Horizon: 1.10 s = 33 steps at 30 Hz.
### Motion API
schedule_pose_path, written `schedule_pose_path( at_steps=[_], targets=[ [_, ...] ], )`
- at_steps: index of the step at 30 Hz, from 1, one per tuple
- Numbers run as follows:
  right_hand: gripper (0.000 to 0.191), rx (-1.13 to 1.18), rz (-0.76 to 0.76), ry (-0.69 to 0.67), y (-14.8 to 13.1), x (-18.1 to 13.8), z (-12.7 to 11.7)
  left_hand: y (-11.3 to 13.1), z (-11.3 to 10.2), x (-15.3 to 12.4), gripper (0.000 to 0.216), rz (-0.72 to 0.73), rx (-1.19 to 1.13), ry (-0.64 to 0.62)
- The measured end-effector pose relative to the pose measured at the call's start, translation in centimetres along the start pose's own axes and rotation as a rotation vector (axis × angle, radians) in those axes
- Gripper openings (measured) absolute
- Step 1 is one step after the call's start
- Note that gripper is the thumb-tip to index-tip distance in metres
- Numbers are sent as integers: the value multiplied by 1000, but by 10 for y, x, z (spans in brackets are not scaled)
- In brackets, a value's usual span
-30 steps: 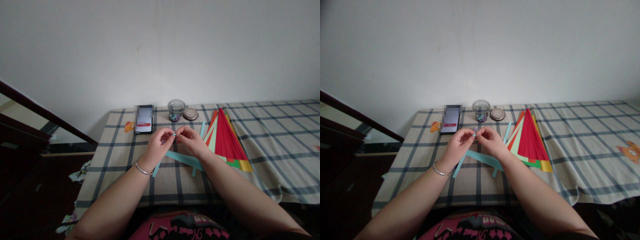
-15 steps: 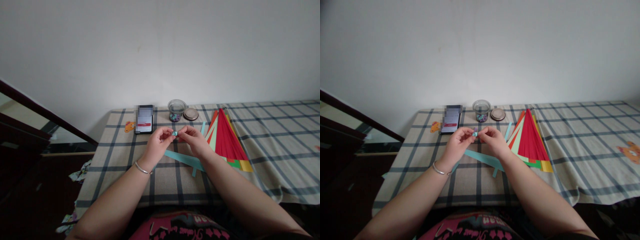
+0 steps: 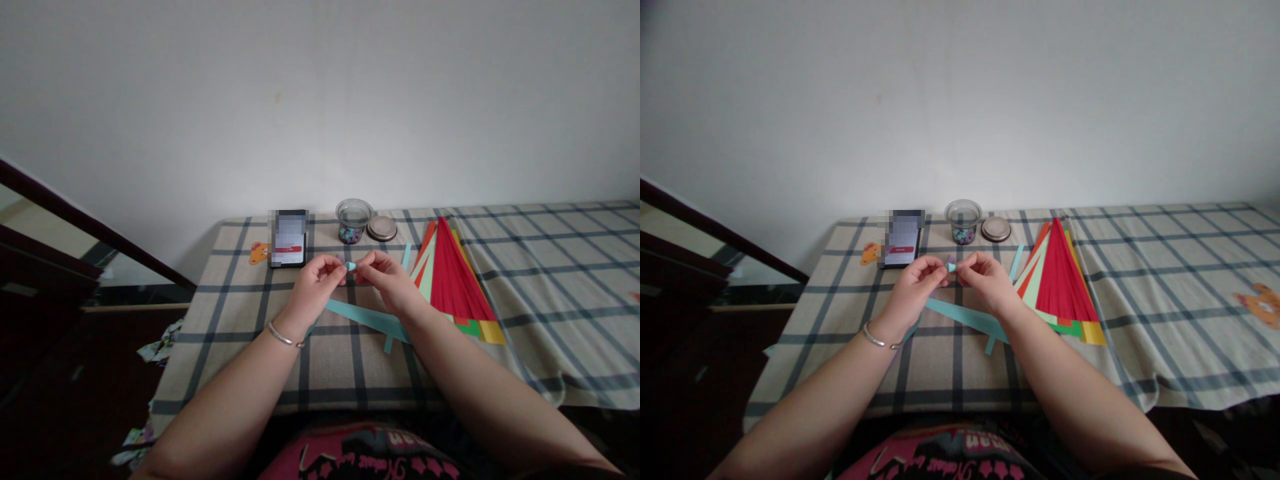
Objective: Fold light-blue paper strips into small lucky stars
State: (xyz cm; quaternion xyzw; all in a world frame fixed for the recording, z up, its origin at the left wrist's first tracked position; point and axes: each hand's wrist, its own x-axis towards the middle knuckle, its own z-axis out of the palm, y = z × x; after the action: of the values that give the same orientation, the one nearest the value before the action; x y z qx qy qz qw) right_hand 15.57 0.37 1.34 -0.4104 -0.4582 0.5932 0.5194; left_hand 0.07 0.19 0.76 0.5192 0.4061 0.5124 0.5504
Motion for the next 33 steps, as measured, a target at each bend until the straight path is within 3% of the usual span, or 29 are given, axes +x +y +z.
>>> schedule_pose_path(
  at_steps=[8,15,22,33],
  targets=[
    [31,-70,-88,-98,2,-1,3,2,-3,-2,17,63,164,-77],
    [33,-116,-103,-70,3,1,2,4,-2,-2,15,78,221,-88],
    [35,-64,-84,-47,2,0,4,4,-1,-3,20,-37,78,-132],
    [36,-39,65,-51,0,2,1,0,-1,-1,19,-57,3,-41]
  ],
)
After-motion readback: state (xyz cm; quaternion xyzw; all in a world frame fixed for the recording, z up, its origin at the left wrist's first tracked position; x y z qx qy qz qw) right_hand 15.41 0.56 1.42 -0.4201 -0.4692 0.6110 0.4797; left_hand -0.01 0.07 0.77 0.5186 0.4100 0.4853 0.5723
